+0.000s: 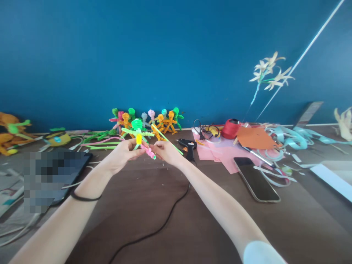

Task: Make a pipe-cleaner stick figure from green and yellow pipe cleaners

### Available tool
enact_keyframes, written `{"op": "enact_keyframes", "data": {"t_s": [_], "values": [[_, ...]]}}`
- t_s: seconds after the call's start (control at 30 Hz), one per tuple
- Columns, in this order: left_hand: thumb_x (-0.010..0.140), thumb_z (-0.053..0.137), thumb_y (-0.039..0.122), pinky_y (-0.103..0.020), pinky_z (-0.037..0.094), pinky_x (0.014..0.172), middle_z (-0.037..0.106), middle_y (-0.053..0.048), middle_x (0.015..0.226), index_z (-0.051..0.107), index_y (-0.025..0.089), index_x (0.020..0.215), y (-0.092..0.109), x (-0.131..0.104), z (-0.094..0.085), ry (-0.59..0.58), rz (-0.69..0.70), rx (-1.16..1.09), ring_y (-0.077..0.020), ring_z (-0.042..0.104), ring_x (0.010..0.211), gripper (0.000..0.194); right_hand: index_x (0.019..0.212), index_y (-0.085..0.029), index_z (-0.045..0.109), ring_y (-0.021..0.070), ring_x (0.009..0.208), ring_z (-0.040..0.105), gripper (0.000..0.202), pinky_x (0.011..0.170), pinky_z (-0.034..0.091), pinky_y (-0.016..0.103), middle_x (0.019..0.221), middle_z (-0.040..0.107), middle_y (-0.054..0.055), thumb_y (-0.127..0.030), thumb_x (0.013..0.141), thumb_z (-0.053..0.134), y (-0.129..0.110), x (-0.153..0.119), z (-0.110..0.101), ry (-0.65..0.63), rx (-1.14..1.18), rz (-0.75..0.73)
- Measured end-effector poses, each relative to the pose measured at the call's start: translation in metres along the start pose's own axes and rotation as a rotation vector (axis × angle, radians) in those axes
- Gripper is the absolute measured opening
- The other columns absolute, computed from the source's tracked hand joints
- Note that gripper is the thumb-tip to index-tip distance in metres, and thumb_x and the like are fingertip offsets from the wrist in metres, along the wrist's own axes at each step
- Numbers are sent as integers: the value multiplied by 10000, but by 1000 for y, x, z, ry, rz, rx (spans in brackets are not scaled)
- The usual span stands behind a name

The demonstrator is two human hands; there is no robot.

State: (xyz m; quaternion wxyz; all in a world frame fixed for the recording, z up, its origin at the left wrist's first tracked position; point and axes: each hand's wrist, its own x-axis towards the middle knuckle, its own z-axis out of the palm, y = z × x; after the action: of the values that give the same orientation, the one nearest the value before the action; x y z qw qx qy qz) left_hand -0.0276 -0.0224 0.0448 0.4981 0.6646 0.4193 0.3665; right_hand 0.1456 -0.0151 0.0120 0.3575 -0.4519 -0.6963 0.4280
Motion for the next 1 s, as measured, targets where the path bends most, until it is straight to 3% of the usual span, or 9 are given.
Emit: {"op": "enact_keyframes", "data": {"t_s": [0.23, 0.47, 0.6, 0.67, 0.77, 1.0], "values": [[584, 726, 346, -228, 346, 505, 639, -22, 680, 668, 156, 722, -3, 4, 0, 127, 50, 0, -110, 501, 583, 242, 662, -158, 491, 52, 377, 346, 424, 426, 277, 200, 441, 414, -61, -551, 810, 433, 14, 4, 10, -72, 89, 17], [592, 715, 358, -230, 274, 435, 625, -15, 675, 639, 160, 722, -10, 8, -3, 251, 76, -35, -65, 398, 458, 249, 665, -150, 496, 48, 362, 351, 391, 421, 285, 190, 428, 420, -56, -485, 848, 408, 12, 2, 14, -194, 113, 94], [624, 687, 386, -262, 411, 594, 669, -39, 770, 645, 159, 745, -10, 9, -4, 349, 106, 102, -152, 562, 655, 261, 653, -149, 497, 47, 377, 371, 396, 452, 315, 194, 441, 433, -51, -461, 869, 383, 1, -3, 14, -253, 67, 25], [652, 663, 376, -289, 432, 725, 684, -41, 790, 648, 160, 736, -8, 8, -5, 347, 135, 206, -197, 592, 791, 232, 651, -149, 492, 49, 388, 386, 385, 467, 327, 195, 456, 446, -47, -435, 879, 371, -4, -5, 13, -284, 31, -4], [689, 621, 347, -296, 424, 791, 696, -36, 794, 649, 162, 731, -5, 7, -5, 327, 144, 325, -209, 598, 839, 192, 635, -150, 472, 49, 398, 395, 386, 470, 329, 196, 479, 456, -40, -421, 885, 360, -12, -7, 9, -299, -28, -19], [695, 585, 319, -269, 432, 677, 675, -21, 732, 650, 159, 733, -13, 8, -5, 271, 119, 508, -185, 586, 710, 177, 678, -154, 485, 57, 419, 383, 389, 471, 321, 202, 492, 432, -44, -470, 873, 368, -26, -12, -2, -262, -61, -61]]}}
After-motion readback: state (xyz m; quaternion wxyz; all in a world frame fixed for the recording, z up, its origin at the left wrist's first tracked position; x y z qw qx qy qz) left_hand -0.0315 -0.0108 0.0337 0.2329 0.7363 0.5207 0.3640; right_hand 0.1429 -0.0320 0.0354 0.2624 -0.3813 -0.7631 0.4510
